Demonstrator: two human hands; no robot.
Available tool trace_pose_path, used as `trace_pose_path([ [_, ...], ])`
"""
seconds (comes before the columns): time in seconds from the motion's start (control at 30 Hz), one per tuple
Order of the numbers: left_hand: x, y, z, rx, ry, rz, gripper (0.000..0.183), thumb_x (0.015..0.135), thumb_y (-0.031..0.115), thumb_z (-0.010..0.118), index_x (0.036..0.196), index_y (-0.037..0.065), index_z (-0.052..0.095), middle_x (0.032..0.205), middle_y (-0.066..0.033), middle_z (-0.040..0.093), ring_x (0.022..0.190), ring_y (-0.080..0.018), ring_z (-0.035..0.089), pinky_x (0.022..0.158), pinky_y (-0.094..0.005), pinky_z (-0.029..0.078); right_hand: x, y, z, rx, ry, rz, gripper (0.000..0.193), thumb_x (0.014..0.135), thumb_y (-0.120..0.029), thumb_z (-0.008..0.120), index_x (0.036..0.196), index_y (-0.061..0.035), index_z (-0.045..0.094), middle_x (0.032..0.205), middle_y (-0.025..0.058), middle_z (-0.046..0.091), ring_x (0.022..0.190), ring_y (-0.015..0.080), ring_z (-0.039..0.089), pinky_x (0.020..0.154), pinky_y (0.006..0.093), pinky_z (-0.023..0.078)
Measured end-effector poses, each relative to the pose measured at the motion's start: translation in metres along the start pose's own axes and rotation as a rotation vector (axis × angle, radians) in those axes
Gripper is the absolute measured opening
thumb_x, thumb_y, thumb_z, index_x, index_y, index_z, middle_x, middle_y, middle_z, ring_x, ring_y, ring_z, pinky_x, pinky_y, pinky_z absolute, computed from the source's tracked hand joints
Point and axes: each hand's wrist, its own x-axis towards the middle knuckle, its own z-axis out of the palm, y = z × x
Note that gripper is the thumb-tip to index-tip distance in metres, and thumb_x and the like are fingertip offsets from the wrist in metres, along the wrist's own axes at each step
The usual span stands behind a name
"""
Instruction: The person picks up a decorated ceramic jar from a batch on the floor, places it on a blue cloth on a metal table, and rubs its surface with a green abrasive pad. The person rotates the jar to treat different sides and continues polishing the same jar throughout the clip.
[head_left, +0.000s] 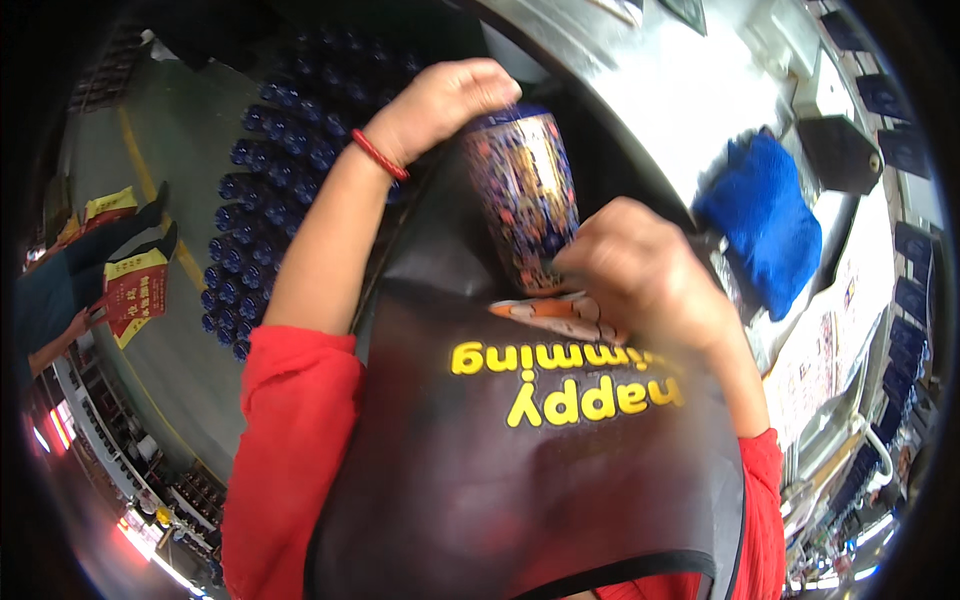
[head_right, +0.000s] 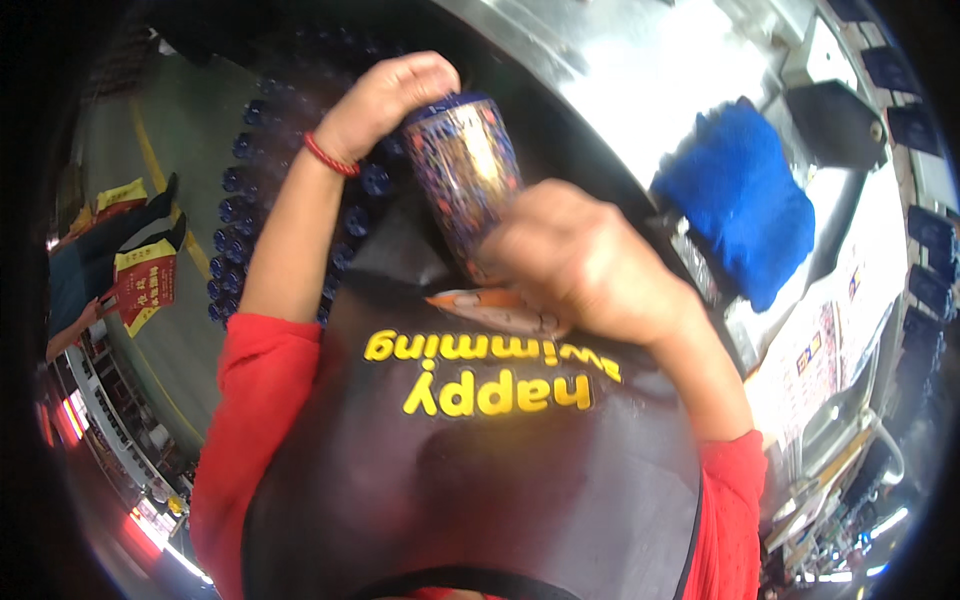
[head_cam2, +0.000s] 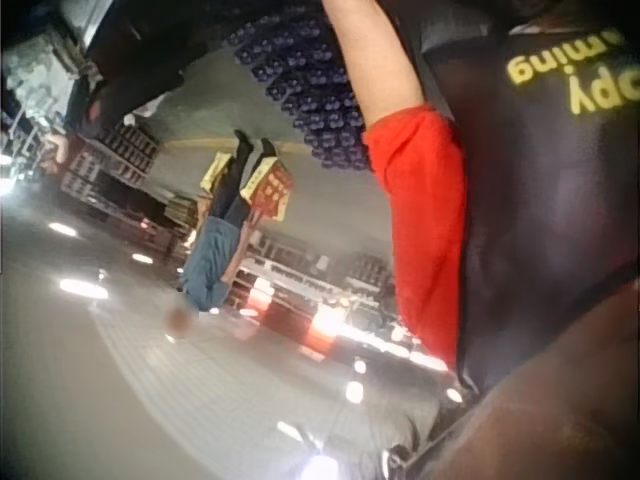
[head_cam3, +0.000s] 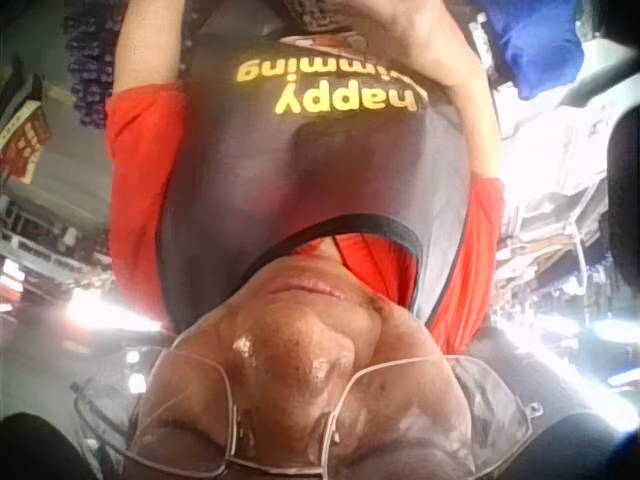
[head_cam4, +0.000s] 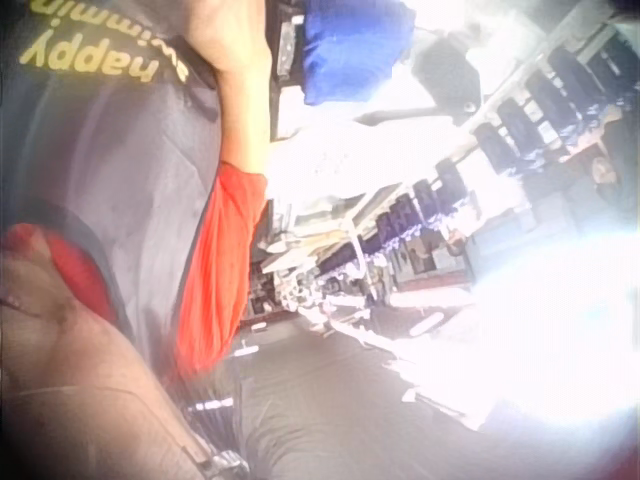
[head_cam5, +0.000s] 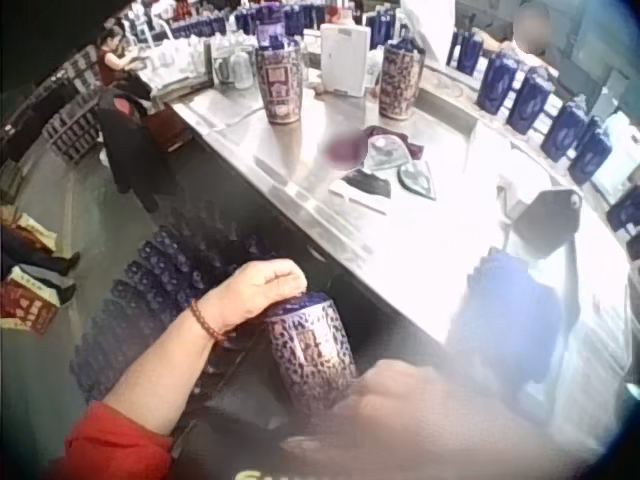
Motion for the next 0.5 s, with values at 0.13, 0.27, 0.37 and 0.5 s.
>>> trace_pose_path([
  [0.13,-0.009,-0.026,-0.013,-0.058,0.104,-0.102,0.027,0.104,0.033,0.059,0.102,0.007,0.067,0.092,0.0041,0.064,0.088,-0.0052,0.059,0.083,-0.0224,0.048,-0.037,0.006,0.014,-0.008,0.147,0.315,0.046,0.076,0.011,0.07,0.121,0.0002,0.064,0.12,0.0181,0.066,0.106,0.0353,0.064,0.094,0.0414,0.053],
  [0.27,-0.015,-0.048,-0.019,-0.086,0.2,-0.201,0.027,0.104,0.033,0.06,0.104,0.007,0.069,0.094,0.0044,0.067,0.088,-0.0044,0.061,0.082,-0.0215,0.049,-0.054,0.015,0.04,-0.103,0.162,0.25,0.069,0.08,0.014,0.067,0.145,-0.0011,0.05,0.144,0.0192,0.056,0.125,0.0384,0.059,0.107,0.0426,0.048],
  [0.37,-0.018,-0.051,-0.026,-0.083,0.183,-0.24,0.039,0.099,0.039,0.065,0.113,0.003,0.069,0.102,-0.0018,0.07,0.097,-0.0098,0.064,0.09,-0.025,0.049,-0.055,0.023,0.048,-0.076,0.099,0.296,0.08,0.078,0.003,0.078,0.15,-0.0016,0.043,0.146,0.0218,0.053,0.128,0.0402,0.056,0.108,0.0439,0.047],
  [0.5,-0.022,-0.046,-0.029,-0.086,0.192,-0.222,0.026,0.103,0.033,0.062,0.102,0.008,0.068,0.093,0.0049,0.068,0.088,-0.0037,0.063,0.081,-0.0207,0.051,-0.047,0.027,0.049,-0.053,0.118,0.28,0.079,0.077,-0.001,0.081,0.147,0.0002,0.045,0.141,0.0234,0.056,0.127,0.041,0.056,0.107,0.0453,0.047],
])
